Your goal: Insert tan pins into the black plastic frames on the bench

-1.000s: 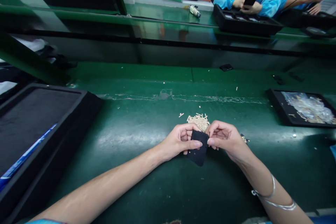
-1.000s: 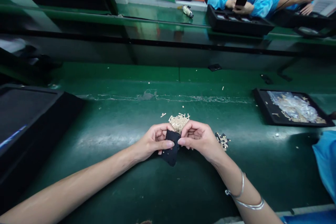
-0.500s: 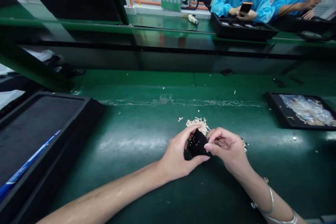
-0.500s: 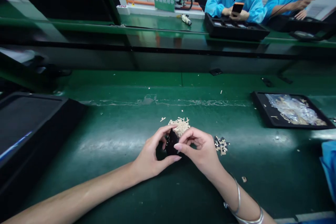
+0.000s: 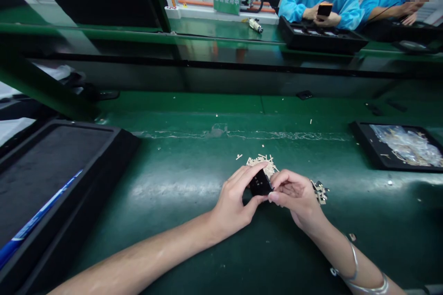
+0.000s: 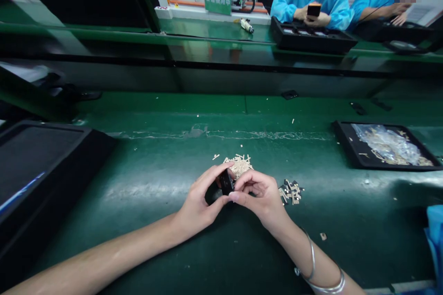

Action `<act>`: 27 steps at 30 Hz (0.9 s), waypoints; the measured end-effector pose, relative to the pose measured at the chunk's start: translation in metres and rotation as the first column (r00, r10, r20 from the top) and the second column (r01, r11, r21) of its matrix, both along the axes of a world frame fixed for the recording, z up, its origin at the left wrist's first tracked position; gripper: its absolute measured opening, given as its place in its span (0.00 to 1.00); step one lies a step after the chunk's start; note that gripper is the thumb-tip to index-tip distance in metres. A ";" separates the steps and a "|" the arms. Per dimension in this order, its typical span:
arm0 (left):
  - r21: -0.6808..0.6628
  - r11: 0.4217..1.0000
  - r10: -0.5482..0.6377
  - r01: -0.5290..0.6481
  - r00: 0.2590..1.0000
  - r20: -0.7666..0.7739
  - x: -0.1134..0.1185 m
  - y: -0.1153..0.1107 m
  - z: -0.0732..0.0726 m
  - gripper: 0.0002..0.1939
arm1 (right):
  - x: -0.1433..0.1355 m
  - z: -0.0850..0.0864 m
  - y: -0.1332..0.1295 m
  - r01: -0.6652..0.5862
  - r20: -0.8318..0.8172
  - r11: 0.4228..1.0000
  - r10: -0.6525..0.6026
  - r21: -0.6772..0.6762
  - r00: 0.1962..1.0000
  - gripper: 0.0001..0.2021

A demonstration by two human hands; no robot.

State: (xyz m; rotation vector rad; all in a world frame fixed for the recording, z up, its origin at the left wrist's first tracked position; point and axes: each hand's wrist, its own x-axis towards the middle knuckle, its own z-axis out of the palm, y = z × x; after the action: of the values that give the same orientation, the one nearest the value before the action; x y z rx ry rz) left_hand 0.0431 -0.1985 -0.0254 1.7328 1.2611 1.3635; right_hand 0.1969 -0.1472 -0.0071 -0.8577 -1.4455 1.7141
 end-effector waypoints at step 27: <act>0.158 0.987 -0.017 0.025 0.998 -0.053 -0.001 0.002 -0.003 0.25 | 0.002 0.000 0.009 -0.216 -0.002 0.955 0.220 -0.205 0.975 0.10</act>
State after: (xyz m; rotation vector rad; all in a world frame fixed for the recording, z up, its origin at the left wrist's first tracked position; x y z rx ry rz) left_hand 0.0425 -0.1969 -0.0285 1.8945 1.1858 1.4490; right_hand 0.1990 -0.1380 -0.0071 -0.8504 -1.4396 2.0528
